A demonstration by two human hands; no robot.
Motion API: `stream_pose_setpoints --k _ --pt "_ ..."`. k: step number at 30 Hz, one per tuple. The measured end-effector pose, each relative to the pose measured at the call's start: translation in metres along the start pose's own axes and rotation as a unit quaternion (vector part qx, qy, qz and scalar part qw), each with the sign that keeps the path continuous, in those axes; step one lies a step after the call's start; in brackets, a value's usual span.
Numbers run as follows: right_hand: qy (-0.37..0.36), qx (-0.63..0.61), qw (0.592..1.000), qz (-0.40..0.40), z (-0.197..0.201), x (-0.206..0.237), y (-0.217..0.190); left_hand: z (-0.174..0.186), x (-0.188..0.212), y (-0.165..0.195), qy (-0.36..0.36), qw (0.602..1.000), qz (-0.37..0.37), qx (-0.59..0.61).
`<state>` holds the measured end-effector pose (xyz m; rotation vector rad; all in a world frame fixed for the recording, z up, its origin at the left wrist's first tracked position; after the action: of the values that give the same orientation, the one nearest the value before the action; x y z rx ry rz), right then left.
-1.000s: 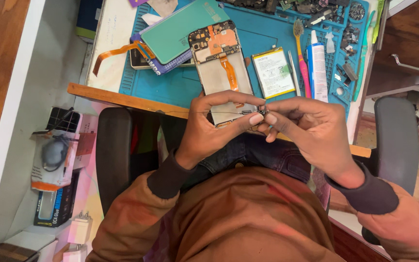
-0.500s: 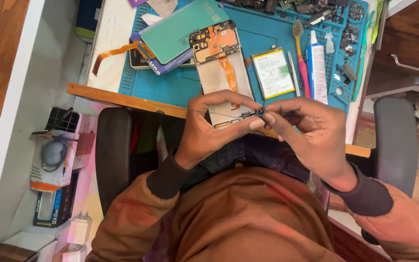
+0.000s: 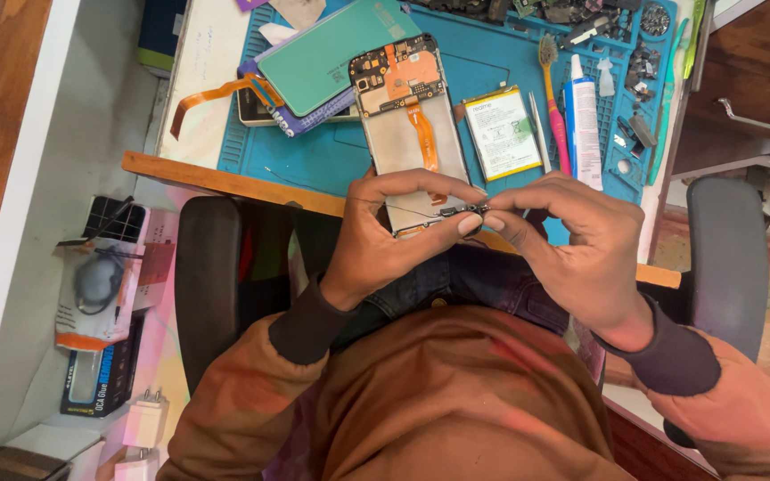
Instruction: The person handles a disassembled smartphone, applies adhesive to a small circuit board, and attaches it to the phone's internal frame. They then connect a ribbon cable to the board and adjust components within the chassis.
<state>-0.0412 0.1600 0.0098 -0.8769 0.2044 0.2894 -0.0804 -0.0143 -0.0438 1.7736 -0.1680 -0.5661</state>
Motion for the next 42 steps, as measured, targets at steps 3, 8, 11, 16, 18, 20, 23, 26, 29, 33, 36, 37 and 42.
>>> stream_pose_setpoints --k 3,8,11,16,18,20,23,26,29,33,36,37,42 --pt "-0.005 0.0 1.0 -0.01 -0.001 -0.002 0.002 0.0 0.0 -0.002 -0.004 1.0 0.002 0.014" --pt "-0.009 -0.002 1.0 -0.011 -0.001 -0.002 0.002 0.0 0.0 -0.002 0.007 1.0 -0.009 0.011" --pt "-0.006 0.003 1.0 0.004 -0.001 -0.001 0.001 0.001 0.0 -0.002 0.015 1.0 -0.007 0.016" --pt "-0.007 -0.018 1.0 0.013 -0.001 0.0 0.003 0.0 -0.002 -0.001 0.009 1.0 -0.006 -0.003" --pt "-0.014 -0.042 0.999 -0.003 -0.003 0.001 0.006 0.001 -0.001 -0.002 0.015 1.0 0.003 0.002" --pt "-0.022 -0.07 0.997 -0.016 -0.004 0.001 0.007 0.002 -0.001 -0.003 0.025 1.0 0.006 -0.003" --pt "-0.03 -0.084 0.996 -0.02 -0.004 0.002 0.008 0.003 -0.001 -0.002 0.03 0.999 -0.013 -0.015" --pt "-0.029 -0.049 0.998 -0.004 -0.004 0.0 0.007 0.002 -0.002 -0.002 0.013 1.0 -0.02 0.0" --pt "-0.024 -0.045 0.999 0.015 -0.002 -0.001 0.006 0.001 -0.001 -0.003 -0.003 1.0 -0.014 0.005" --pt "-0.014 -0.032 0.999 0.036 0.0 -0.001 0.003 0.0 -0.001 0.003 -0.018 0.998 -0.044 -0.038" --pt "-0.016 -0.02 0.998 0.051 0.0 0.0 -0.001 0.0 -0.001 0.005 -0.008 0.998 -0.051 -0.03" --pt "-0.017 -0.014 0.998 0.057 0.0 0.0 -0.002 0.0 -0.001 0.005 -0.009 0.998 -0.051 -0.025" --pt "-0.018 -0.024 0.998 0.051 -0.001 -0.001 -0.001 -0.001 -0.001 0.005 -0.015 0.998 -0.056 -0.02"
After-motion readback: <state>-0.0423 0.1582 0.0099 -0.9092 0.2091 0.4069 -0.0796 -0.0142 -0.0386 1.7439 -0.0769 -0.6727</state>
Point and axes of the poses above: each hand's wrist, its own x-axis away from the middle knuckle, its own z-axis out of the back of the hand, y = z × x, the point moved 6 cm from there along -x, towards the middle knuckle
